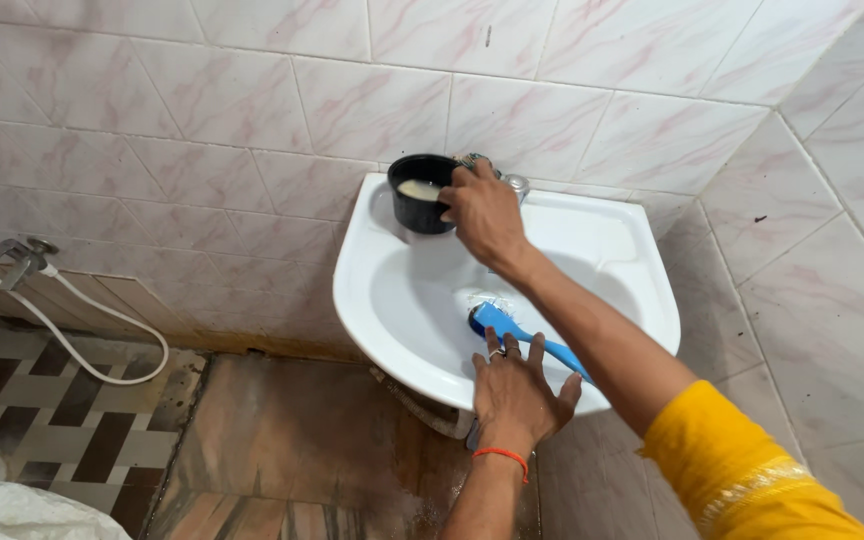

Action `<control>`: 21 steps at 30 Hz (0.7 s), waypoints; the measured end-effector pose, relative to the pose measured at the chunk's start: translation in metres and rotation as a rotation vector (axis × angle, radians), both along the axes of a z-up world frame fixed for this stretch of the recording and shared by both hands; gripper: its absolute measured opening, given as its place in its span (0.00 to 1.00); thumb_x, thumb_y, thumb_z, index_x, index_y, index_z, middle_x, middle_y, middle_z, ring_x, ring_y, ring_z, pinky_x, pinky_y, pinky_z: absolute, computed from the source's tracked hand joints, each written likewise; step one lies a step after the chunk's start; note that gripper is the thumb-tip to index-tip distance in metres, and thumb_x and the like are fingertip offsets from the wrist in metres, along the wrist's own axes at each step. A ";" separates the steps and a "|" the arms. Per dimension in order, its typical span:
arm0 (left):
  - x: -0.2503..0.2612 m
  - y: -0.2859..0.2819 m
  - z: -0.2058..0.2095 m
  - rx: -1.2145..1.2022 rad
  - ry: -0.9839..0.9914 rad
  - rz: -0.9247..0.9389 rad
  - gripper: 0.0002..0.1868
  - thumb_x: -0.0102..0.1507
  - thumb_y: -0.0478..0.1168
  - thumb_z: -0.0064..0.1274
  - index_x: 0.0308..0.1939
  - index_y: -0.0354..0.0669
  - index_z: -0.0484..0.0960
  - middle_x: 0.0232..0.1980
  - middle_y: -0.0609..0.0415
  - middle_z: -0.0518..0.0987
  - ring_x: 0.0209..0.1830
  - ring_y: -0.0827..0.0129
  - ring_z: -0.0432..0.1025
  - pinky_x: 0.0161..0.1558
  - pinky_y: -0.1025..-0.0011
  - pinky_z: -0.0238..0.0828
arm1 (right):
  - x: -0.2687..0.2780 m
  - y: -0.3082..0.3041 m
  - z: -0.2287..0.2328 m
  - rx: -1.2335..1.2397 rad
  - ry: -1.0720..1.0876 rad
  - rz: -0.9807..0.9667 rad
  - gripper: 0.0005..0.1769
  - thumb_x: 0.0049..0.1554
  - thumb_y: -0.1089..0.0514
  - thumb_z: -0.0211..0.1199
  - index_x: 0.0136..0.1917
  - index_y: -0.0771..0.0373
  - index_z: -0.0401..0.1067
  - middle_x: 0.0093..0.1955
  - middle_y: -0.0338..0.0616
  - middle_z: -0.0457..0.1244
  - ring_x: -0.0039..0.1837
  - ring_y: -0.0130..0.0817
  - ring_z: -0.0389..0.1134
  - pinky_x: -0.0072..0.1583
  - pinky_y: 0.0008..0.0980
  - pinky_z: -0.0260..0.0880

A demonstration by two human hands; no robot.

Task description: The person scrubs a white bathroom sink using a cloth and then a blue scrub brush. They clean the basin, faucet, and drain area while standing barefoot on the tiled floor.

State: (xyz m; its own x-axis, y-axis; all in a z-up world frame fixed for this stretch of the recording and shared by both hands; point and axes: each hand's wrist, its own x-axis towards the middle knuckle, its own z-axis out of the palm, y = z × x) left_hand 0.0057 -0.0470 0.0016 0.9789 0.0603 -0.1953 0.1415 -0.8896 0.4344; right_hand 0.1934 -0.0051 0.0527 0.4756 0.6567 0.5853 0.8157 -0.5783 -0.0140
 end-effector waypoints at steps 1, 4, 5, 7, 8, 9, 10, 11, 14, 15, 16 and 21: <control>0.000 0.001 0.002 0.011 0.002 -0.010 0.45 0.64 0.66 0.40 0.78 0.46 0.55 0.79 0.32 0.53 0.81 0.39 0.41 0.74 0.44 0.44 | 0.002 0.006 -0.005 -0.007 -0.019 0.005 0.09 0.46 0.59 0.72 0.42 0.59 0.82 0.45 0.43 0.65 0.55 0.47 0.63 0.49 0.45 0.69; 0.002 0.003 0.008 0.036 0.031 -0.032 0.46 0.64 0.66 0.40 0.79 0.43 0.53 0.79 0.33 0.53 0.81 0.40 0.40 0.73 0.43 0.44 | 0.000 0.015 -0.023 -0.022 0.007 -0.027 0.07 0.49 0.60 0.71 0.42 0.61 0.81 0.47 0.43 0.65 0.56 0.45 0.63 0.49 0.44 0.69; 0.002 0.003 0.009 0.040 0.049 -0.037 0.47 0.64 0.66 0.40 0.79 0.42 0.52 0.79 0.33 0.52 0.82 0.40 0.40 0.73 0.43 0.45 | 0.000 0.017 -0.026 -0.036 0.017 -0.020 0.06 0.50 0.60 0.70 0.43 0.62 0.81 0.47 0.44 0.65 0.56 0.45 0.63 0.49 0.44 0.69; 0.002 0.003 0.010 0.040 0.058 -0.037 0.47 0.64 0.66 0.40 0.79 0.43 0.51 0.80 0.34 0.51 0.82 0.40 0.39 0.73 0.43 0.44 | -0.001 0.017 -0.028 -0.062 0.034 -0.007 0.05 0.51 0.61 0.70 0.43 0.62 0.80 0.48 0.45 0.65 0.57 0.46 0.63 0.50 0.44 0.69; 0.002 0.003 0.010 0.040 0.062 -0.038 0.48 0.64 0.66 0.40 0.79 0.43 0.51 0.80 0.34 0.51 0.82 0.40 0.38 0.73 0.43 0.44 | -0.003 0.015 -0.029 -0.044 0.030 0.019 0.08 0.51 0.63 0.69 0.46 0.63 0.80 0.49 0.46 0.65 0.58 0.46 0.63 0.50 0.44 0.70; 0.004 0.003 0.011 0.043 0.063 -0.042 0.47 0.64 0.67 0.39 0.79 0.43 0.51 0.80 0.34 0.50 0.82 0.40 0.38 0.74 0.44 0.44 | -0.004 0.012 -0.027 -0.025 0.021 0.041 0.11 0.50 0.65 0.68 0.48 0.63 0.80 0.51 0.48 0.65 0.58 0.47 0.63 0.50 0.43 0.70; 0.007 0.004 0.010 0.045 0.064 -0.047 0.47 0.64 0.67 0.39 0.79 0.43 0.52 0.80 0.34 0.50 0.82 0.40 0.38 0.74 0.44 0.43 | -0.005 0.010 -0.023 -0.006 0.013 0.063 0.14 0.49 0.67 0.66 0.51 0.63 0.80 0.52 0.49 0.65 0.58 0.47 0.63 0.49 0.43 0.71; 0.005 0.003 0.008 0.044 0.072 -0.050 0.46 0.64 0.67 0.39 0.79 0.44 0.53 0.80 0.34 0.50 0.82 0.40 0.38 0.74 0.45 0.43 | -0.009 0.004 -0.021 0.039 0.013 0.076 0.17 0.48 0.67 0.66 0.53 0.64 0.79 0.54 0.51 0.65 0.59 0.48 0.63 0.50 0.43 0.71; 0.005 -0.001 0.004 0.031 0.064 -0.002 0.45 0.64 0.67 0.38 0.79 0.48 0.54 0.80 0.36 0.51 0.82 0.43 0.39 0.74 0.45 0.44 | -0.017 -0.021 -0.005 0.145 0.078 0.059 0.20 0.47 0.67 0.65 0.55 0.63 0.79 0.55 0.54 0.66 0.57 0.51 0.66 0.52 0.46 0.70; 0.005 -0.003 0.003 0.026 0.065 0.003 0.45 0.64 0.67 0.38 0.79 0.48 0.54 0.80 0.35 0.52 0.82 0.43 0.39 0.74 0.45 0.44 | -0.021 -0.034 -0.001 0.156 0.152 0.015 0.18 0.48 0.65 0.67 0.55 0.62 0.79 0.53 0.53 0.66 0.55 0.51 0.67 0.51 0.48 0.70; 0.005 -0.003 0.001 0.021 0.065 0.007 0.45 0.64 0.68 0.39 0.79 0.48 0.54 0.80 0.35 0.52 0.82 0.43 0.39 0.74 0.45 0.44 | -0.024 -0.047 0.002 0.166 0.226 -0.030 0.17 0.50 0.63 0.68 0.54 0.61 0.80 0.50 0.53 0.67 0.52 0.52 0.69 0.51 0.50 0.69; 0.007 -0.001 0.000 0.024 0.027 0.014 0.45 0.64 0.68 0.40 0.78 0.48 0.57 0.78 0.35 0.56 0.82 0.41 0.42 0.74 0.43 0.46 | -0.037 -0.127 0.006 -0.309 0.614 -0.387 0.18 0.51 0.43 0.70 0.51 0.52 0.82 0.41 0.49 0.72 0.47 0.48 0.75 0.51 0.44 0.74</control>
State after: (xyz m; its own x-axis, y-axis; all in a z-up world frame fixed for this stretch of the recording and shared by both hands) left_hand 0.0126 -0.0481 0.0013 0.9724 0.0787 -0.2198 0.1650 -0.8977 0.4086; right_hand 0.1564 -0.1323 0.0586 0.8827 0.4684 -0.0382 0.4540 -0.8708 -0.1886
